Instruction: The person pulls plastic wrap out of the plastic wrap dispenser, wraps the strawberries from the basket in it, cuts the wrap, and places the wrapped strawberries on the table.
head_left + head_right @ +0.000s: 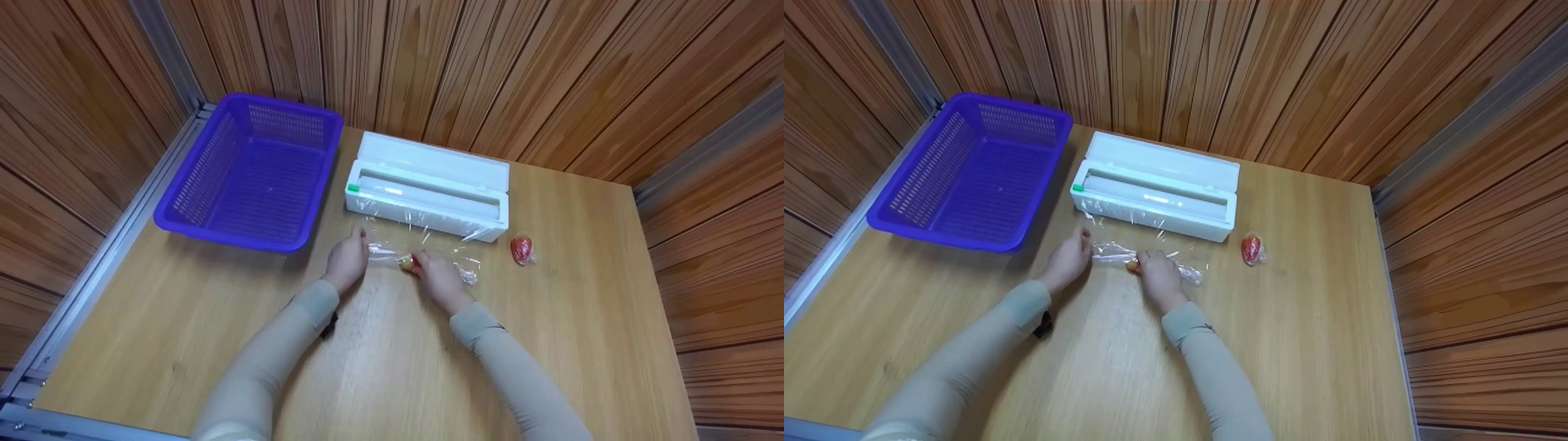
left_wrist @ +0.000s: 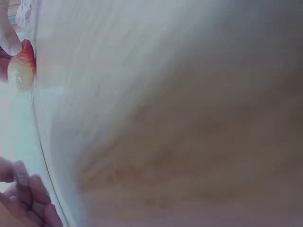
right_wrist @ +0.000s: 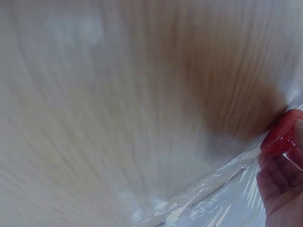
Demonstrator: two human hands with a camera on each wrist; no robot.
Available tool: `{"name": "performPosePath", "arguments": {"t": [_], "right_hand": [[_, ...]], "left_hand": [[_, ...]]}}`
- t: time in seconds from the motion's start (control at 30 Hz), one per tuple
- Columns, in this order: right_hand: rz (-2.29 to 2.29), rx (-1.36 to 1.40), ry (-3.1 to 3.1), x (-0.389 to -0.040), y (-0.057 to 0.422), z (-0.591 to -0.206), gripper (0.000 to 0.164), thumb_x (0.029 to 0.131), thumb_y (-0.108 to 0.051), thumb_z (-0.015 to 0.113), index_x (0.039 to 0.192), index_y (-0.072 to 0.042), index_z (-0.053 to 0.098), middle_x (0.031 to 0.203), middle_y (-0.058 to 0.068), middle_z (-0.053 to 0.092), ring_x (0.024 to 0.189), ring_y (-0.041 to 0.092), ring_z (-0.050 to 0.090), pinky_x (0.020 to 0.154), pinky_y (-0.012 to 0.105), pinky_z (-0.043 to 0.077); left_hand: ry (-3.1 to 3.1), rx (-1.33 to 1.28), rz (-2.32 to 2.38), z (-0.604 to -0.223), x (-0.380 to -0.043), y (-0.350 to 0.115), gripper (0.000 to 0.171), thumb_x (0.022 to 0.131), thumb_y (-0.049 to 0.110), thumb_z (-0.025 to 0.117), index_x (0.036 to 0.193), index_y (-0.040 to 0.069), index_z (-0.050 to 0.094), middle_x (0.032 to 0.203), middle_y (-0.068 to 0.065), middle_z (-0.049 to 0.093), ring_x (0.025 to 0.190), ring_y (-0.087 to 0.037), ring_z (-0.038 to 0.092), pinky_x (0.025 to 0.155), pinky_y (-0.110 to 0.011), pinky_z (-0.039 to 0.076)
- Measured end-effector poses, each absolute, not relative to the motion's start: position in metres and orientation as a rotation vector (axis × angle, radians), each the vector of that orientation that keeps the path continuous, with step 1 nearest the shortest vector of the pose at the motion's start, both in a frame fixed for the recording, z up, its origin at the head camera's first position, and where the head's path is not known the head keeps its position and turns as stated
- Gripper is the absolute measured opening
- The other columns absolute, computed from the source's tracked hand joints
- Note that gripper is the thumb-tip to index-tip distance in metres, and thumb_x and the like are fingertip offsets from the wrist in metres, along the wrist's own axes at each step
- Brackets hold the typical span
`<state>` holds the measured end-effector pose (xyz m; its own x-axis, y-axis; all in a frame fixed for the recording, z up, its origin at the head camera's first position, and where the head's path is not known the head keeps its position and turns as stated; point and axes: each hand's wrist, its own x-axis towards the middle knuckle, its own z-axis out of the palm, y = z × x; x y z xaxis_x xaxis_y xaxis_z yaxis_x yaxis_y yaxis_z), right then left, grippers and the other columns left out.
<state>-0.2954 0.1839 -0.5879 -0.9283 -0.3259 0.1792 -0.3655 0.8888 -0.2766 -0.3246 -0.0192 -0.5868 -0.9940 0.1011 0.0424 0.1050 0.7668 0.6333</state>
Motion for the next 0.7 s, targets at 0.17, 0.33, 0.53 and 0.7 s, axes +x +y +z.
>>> {"name": "performPosePath", "arguments": {"t": [0.17, 0.33, 0.53, 0.7], "right_hand": [[0.425, 0.566, -2.929, -0.299, 0.185, -0.589, 0.023, 0.081, -0.019, 0.061, 0.102, -0.011, 0.058, 0.095, 0.002, 0.054, 0.086, 0.019, 0.056, 0.075, 0.035, 0.049], [0.442, 0.579, -2.925, -0.3, 0.186, -0.589, 0.024, 0.083, -0.021, 0.058, 0.104, -0.011, 0.059, 0.094, 0.003, 0.056, 0.086, 0.02, 0.056, 0.076, 0.036, 0.048], [0.397, 0.605, -2.963, -0.302, 0.19, -0.586, 0.03, 0.082, -0.024, 0.059, 0.108, -0.011, 0.056, 0.1, 0.004, 0.058, 0.092, 0.021, 0.056, 0.084, 0.037, 0.046], [0.374, 0.604, -2.991, -0.302, 0.19, -0.587, 0.04, 0.077, -0.024, 0.064, 0.112, -0.009, 0.053, 0.106, 0.006, 0.056, 0.097, 0.023, 0.055, 0.086, 0.039, 0.045]], "left_hand": [[-2.94, -0.378, -0.981, -0.589, -0.328, -0.019, 0.022, 0.088, 0.011, 0.043, 0.107, 0.018, 0.052, 0.084, -0.004, 0.063, 0.079, -0.022, 0.057, 0.071, -0.035, 0.045], [-2.975, -0.526, -0.878, -0.593, -0.329, -0.023, 0.017, 0.087, 0.022, 0.051, 0.096, 0.01, 0.059, 0.095, -0.005, 0.06, 0.093, -0.023, 0.054, 0.084, -0.038, 0.042], [-2.996, -0.643, -0.708, -0.592, -0.334, -0.028, 0.014, 0.081, 0.023, 0.058, 0.09, 0.012, 0.059, 0.089, -0.001, 0.051, 0.088, -0.019, 0.047, 0.082, -0.037, 0.04], [-2.882, -0.697, -0.646, -0.588, -0.337, -0.03, 0.011, 0.082, 0.017, 0.054, 0.082, 0.01, 0.061, 0.092, -0.003, 0.052, 0.088, -0.021, 0.05, 0.082, -0.038, 0.041]]}}
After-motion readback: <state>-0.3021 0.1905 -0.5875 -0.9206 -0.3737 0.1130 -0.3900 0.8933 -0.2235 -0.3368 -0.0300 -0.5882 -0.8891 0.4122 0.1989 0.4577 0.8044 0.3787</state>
